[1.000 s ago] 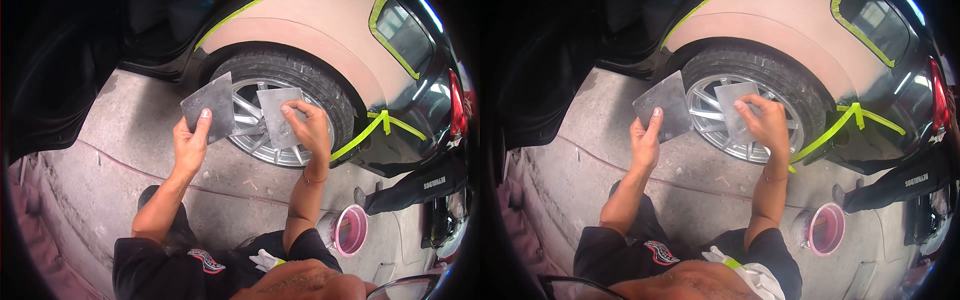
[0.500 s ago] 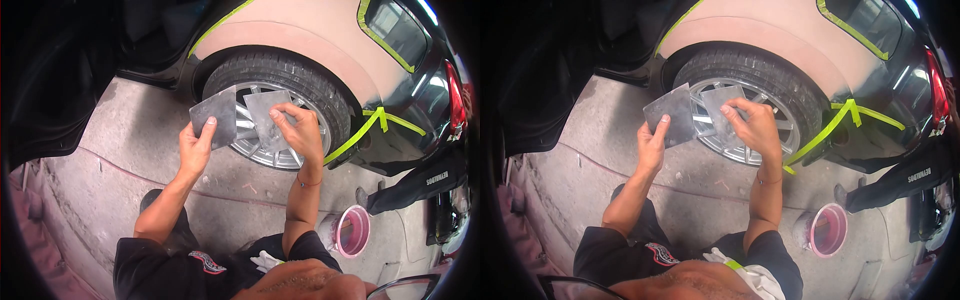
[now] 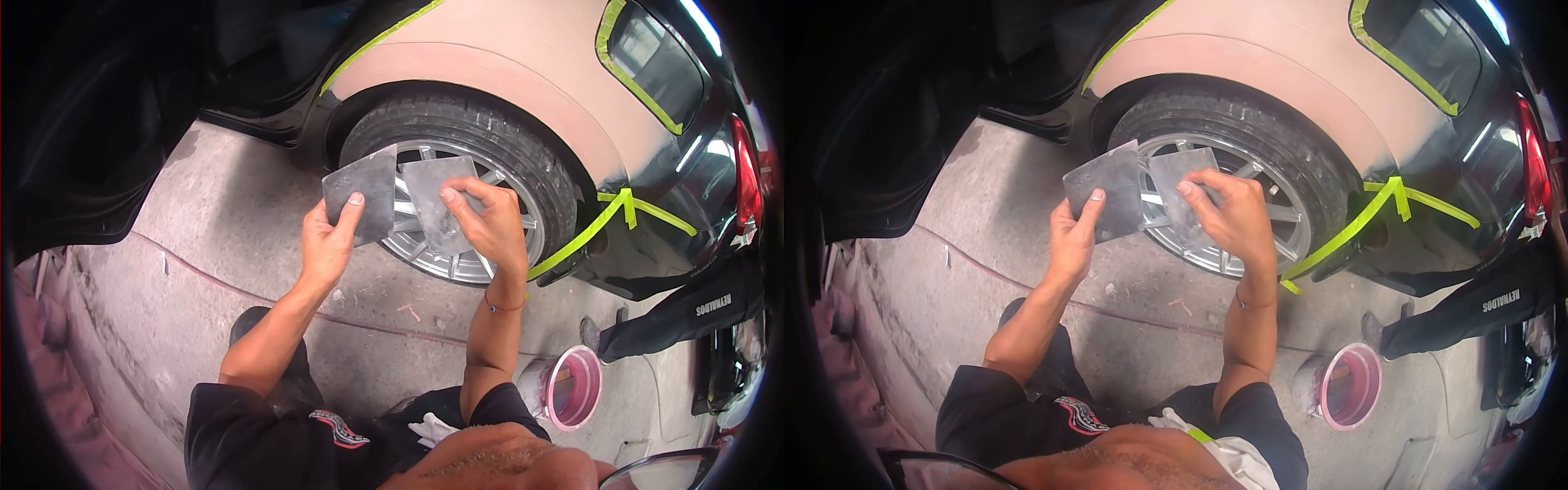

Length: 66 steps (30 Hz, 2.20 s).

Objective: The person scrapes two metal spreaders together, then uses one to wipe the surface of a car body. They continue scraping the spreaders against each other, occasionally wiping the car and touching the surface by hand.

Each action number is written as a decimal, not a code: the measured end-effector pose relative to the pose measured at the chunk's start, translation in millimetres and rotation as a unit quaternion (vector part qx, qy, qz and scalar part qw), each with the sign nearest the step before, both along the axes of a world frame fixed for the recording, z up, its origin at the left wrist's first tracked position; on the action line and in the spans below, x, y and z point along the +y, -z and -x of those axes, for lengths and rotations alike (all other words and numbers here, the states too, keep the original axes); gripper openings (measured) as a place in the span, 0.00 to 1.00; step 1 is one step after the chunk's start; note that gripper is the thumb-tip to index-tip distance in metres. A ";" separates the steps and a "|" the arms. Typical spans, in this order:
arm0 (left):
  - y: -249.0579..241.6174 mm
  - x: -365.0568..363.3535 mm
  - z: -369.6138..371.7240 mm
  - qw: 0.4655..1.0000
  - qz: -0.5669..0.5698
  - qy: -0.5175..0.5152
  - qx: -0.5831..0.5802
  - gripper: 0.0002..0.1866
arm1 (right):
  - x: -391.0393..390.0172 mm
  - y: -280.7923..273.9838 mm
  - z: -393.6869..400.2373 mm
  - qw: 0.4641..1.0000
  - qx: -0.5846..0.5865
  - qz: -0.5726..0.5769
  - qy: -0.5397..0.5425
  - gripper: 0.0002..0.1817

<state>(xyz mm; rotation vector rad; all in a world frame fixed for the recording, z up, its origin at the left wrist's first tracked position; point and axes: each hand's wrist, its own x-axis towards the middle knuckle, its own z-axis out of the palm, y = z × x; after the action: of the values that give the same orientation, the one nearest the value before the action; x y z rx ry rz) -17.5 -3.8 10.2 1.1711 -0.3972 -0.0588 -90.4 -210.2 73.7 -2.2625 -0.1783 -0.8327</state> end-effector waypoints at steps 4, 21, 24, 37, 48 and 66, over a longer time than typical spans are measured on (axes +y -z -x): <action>2.3 -0.6 -0.9 1.000 0.005 -0.001 -0.005 0.13 | 0.2 -1.3 0.9 1.000 0.013 -0.011 -0.003 0.11; 7.7 -0.6 -3.5 1.000 -0.011 -0.008 0.001 0.12 | 1.2 -5.7 5.0 0.999 0.040 -0.032 0.002 0.09; 9.4 -1.0 -3.7 1.000 -0.007 -0.004 0.004 0.12 | 1.1 -7.7 6.5 0.998 0.039 -0.038 -0.002 0.11; 11.4 0.1 -5.5 1.000 -0.005 0.004 -0.005 0.11 | 2.8 -9.4 6.6 0.998 0.042 -0.039 -0.003 0.12; 8.3 -0.3 -2.4 1.000 -0.007 0.011 -0.003 0.12 | -0.1 -8.8 7.9 0.999 0.039 -0.034 -0.005 0.12; 0.8 -4.2 4.1 1.000 -0.025 -0.007 0.008 0.12 | -7.5 -8.6 12.8 1.000 0.014 -0.014 -0.007 0.12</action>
<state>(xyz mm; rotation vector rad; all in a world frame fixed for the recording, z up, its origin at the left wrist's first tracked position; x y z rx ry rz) -21.6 -8.0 9.4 1.2218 -0.3747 -0.0662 -103.2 -217.8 82.3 -2.2432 -0.1676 -0.7911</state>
